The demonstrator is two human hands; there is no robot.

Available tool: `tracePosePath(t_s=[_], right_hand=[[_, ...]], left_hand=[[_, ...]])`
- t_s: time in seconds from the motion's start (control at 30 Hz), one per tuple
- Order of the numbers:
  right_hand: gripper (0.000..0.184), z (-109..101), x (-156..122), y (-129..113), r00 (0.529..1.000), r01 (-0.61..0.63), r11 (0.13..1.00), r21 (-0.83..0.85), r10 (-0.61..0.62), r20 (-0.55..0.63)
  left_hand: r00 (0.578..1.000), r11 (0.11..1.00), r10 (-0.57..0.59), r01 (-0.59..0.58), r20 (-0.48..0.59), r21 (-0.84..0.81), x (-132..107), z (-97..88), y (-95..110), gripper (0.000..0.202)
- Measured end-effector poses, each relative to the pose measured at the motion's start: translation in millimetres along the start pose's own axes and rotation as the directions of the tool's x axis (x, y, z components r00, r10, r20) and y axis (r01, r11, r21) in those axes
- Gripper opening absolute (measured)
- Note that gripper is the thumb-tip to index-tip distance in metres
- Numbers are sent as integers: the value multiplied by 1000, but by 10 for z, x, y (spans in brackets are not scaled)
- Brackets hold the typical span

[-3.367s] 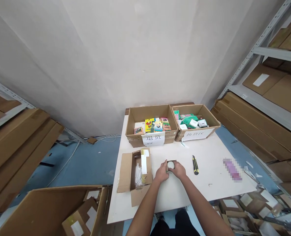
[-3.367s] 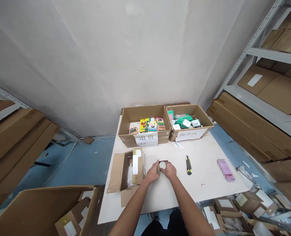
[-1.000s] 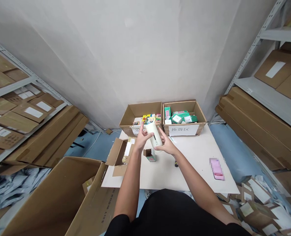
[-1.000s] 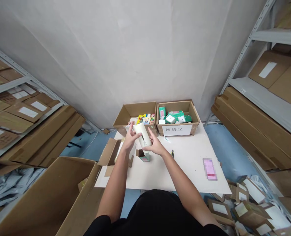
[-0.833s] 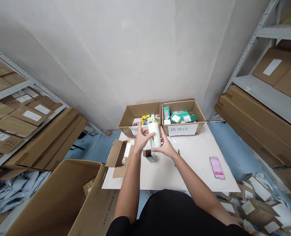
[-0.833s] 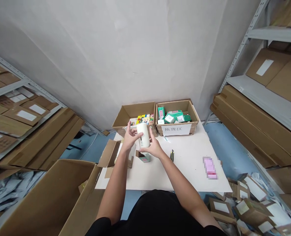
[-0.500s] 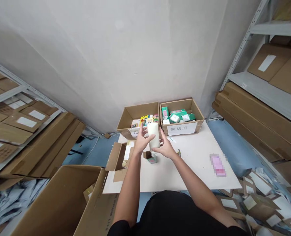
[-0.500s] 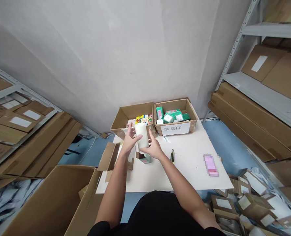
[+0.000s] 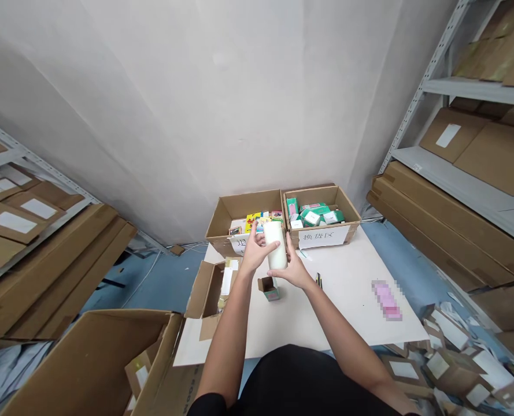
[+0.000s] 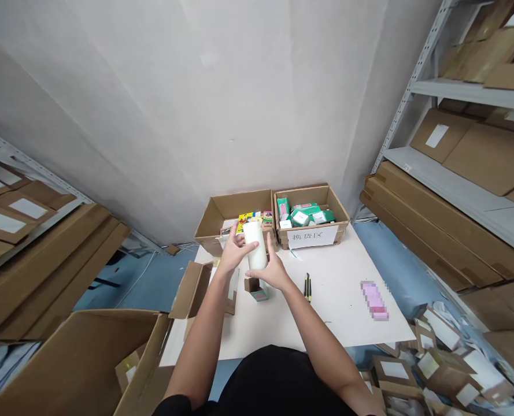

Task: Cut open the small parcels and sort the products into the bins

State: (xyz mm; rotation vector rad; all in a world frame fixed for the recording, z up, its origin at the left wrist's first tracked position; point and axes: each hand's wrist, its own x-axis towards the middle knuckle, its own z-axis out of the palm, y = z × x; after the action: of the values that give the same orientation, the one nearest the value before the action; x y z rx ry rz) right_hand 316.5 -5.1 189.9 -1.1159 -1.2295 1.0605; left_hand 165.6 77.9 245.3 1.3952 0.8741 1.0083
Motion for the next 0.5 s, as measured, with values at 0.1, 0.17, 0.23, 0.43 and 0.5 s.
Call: tracePosePath(t_s=[0.1,0.17,0.23,0.43,0.5], right_hand=[[139,89,54,38,999,-37,992,124,34,31],[143,148,88,68,997,-73,995,74,76,-34],[149,210,113,94,989,-98,995,-29,94,-118],[137,373,145,147,997,-75,997,22,75,6],[139,412,156,168,996,-87,996,0,87,-33]], left_hand=[[996,995,-25,33,83,-93,45,-113,10,131],[995,996,-28,37,99,-85,81,-186,6,128],[998,999,-31,33,51,-42,123,-259,-16,130],[998,989,-34,41,51,-144,208,-488,-165,134],[998,991,-10,18,65,-133,210,-545,-217,131]])
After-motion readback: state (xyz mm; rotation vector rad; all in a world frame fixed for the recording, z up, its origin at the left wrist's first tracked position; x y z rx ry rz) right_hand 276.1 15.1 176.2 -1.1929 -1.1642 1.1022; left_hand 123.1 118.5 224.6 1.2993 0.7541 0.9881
